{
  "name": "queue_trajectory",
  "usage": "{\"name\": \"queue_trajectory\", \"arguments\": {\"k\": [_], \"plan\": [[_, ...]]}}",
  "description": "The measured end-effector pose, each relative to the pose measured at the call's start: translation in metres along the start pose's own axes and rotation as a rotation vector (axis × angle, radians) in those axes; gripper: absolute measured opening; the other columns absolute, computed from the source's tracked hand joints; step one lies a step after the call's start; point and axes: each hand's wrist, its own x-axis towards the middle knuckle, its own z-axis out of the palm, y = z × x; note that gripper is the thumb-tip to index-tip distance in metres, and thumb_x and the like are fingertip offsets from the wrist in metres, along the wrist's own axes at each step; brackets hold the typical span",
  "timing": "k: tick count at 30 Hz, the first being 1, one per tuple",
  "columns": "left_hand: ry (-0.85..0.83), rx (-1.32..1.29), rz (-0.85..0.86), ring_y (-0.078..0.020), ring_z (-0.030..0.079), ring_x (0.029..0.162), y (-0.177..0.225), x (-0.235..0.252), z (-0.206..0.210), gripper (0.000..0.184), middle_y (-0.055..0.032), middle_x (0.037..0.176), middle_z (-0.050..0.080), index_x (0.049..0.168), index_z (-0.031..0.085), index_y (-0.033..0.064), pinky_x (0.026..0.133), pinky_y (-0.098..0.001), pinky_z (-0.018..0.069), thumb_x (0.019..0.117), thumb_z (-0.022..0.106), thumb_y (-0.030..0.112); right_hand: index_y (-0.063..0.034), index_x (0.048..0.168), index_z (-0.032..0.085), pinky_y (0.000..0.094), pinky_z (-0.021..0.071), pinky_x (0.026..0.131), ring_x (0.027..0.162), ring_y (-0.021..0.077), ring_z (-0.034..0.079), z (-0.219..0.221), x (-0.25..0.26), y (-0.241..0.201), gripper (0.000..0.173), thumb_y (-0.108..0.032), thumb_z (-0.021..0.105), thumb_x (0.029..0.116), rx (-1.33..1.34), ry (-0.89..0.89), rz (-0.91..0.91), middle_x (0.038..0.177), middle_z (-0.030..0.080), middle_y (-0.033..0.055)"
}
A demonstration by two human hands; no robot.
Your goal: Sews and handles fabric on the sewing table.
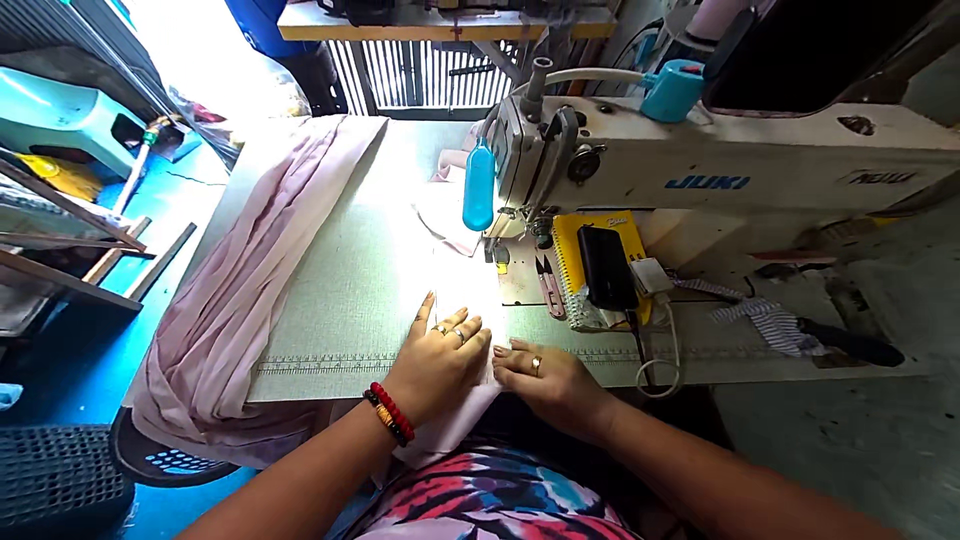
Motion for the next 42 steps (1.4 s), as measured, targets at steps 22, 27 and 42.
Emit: {"name": "queue_trajectory", "arguments": {"k": [22,27,42], "plan": [[-0.309,-0.716,-0.389,-0.0171,0.065,0.078,0.040,-0.056,-0.064,0.032,-0.0097,0.088,0.067,0.113,0.062,0.0023,0.074,-0.0386,0.0550,0.1024,0.060,0.032,-0.0153,0.138,0.063,0.0481,0.0476,0.108,0.136,0.0300,0.053,-0.002,0.009,-0.060,0.044,-0.018,0.059,0.0944,0.231,0.058,0.223,0.144,0.058,0.0156],[-0.240,-0.606,-0.384,-0.0135,0.066,0.082,0.030,-0.116,-0.102,0.033,-0.0089,0.096,0.071,0.115,0.068,0.0029,0.078,-0.0346,0.0556,0.0977,0.068,0.031,-0.0114,0.129,0.068,0.0694,0.0287,0.117,0.129,0.0272,0.062,-0.005,0.055,-0.083,0.036,-0.027,0.065,0.0975,0.370,-0.304,-0.027,0.125,0.072,0.0064],[0.523,-0.783,-0.862,-0.0018,0.068,0.084,0.033,-0.255,-0.120,0.022,0.0032,0.095,0.071,0.106,0.069,0.0064,0.079,-0.0218,0.0580,0.0878,0.078,0.014,-0.0015,0.094,0.073,0.0408,0.0539,0.081,0.086,0.0217,0.067,0.013,0.098,-0.091,0.024,-0.023,0.062,0.0951,0.425,-0.384,-0.065,0.087,0.070,0.0120]]}}
